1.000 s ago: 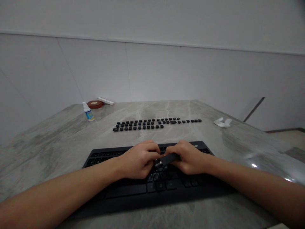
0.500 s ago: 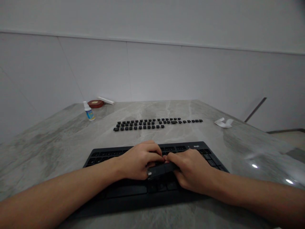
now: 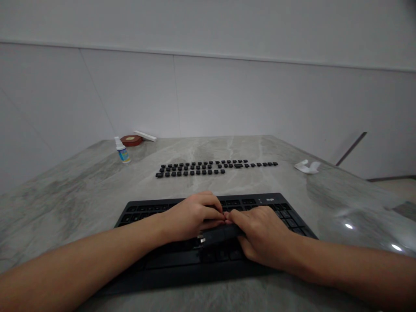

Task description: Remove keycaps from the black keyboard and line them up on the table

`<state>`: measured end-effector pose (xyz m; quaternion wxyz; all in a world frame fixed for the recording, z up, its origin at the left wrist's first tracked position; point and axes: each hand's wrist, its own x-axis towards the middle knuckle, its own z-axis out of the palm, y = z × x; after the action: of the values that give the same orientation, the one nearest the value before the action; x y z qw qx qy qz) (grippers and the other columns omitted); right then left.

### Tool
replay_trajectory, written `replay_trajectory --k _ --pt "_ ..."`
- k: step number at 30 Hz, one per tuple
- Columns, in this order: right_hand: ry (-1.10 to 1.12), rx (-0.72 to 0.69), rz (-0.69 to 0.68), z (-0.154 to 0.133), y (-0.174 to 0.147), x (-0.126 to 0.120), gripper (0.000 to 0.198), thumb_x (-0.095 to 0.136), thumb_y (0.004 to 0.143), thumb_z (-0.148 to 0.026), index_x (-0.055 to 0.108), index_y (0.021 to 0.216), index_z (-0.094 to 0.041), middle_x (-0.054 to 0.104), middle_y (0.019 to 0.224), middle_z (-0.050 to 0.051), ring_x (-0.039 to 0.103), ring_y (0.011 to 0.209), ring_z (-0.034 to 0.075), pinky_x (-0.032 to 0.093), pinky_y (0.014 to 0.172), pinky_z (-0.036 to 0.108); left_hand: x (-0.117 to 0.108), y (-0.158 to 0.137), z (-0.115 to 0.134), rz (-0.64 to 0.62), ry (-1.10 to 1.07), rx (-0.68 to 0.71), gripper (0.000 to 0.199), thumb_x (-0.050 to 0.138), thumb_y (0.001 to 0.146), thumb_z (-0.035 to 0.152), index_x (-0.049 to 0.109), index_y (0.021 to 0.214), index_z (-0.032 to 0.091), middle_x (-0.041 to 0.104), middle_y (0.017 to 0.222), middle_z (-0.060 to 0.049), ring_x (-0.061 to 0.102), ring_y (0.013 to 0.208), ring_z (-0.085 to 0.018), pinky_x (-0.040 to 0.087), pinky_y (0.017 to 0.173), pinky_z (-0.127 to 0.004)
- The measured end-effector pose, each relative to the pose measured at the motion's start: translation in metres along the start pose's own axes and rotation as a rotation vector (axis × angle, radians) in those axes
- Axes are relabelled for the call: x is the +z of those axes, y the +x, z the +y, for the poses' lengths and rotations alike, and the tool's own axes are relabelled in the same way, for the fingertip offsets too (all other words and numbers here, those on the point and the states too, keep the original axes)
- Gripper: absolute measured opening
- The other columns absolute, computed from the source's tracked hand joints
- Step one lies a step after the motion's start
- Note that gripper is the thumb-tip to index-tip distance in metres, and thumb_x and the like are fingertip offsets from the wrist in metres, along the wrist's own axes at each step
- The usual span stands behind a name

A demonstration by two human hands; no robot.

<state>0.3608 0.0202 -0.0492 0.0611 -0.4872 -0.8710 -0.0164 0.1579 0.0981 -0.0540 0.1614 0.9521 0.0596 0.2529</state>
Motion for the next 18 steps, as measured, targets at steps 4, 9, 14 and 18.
replay_trajectory --k 4,9,14,18 --pt "0.199 -0.073 0.028 0.015 0.008 -0.002 0.016 0.052 0.068 -0.013 0.062 0.080 -0.015 0.067 0.068 0.005 0.057 0.054 0.015 0.025 0.051 0.027 0.000 0.000 0.002 0.017 0.009 -0.006 0.017 0.055 0.092 0.017 0.071 0.094 0.010 0.067 0.093 -0.011 0.061 0.087 -0.018 0.052 0.079 -0.030" --pt "0.467 -0.129 -0.015 0.036 0.024 -0.008 0.012 0.053 0.077 -0.018 0.058 0.067 -0.013 0.054 0.055 0.000 0.045 0.048 0.009 0.027 0.050 0.021 0.001 -0.002 0.001 0.052 0.045 -0.018 0.011 0.059 0.088 0.013 0.068 0.085 0.009 0.065 0.090 -0.010 0.060 0.081 -0.016 0.051 0.073 -0.027" --pt "0.615 -0.176 -0.137 0.046 0.036 -0.009 0.028 0.056 0.083 -0.033 0.053 0.063 -0.012 0.045 0.054 -0.003 0.039 0.049 0.007 0.026 0.048 0.020 0.002 -0.001 0.001 0.070 0.045 -0.053 0.012 0.059 0.090 0.020 0.066 0.086 0.011 0.062 0.084 -0.006 0.058 0.078 -0.015 0.050 0.070 -0.026" --pt "0.666 -0.177 -0.186 0.049 0.039 -0.009 0.029 0.055 0.084 -0.034 0.057 0.067 -0.012 0.045 0.057 -0.002 0.039 0.053 0.008 0.027 0.050 0.020 0.000 0.000 0.002 0.058 0.017 -0.038 0.010 0.059 0.088 0.016 0.066 0.094 0.012 0.062 0.086 -0.006 0.058 0.080 -0.015 0.050 0.074 -0.028"
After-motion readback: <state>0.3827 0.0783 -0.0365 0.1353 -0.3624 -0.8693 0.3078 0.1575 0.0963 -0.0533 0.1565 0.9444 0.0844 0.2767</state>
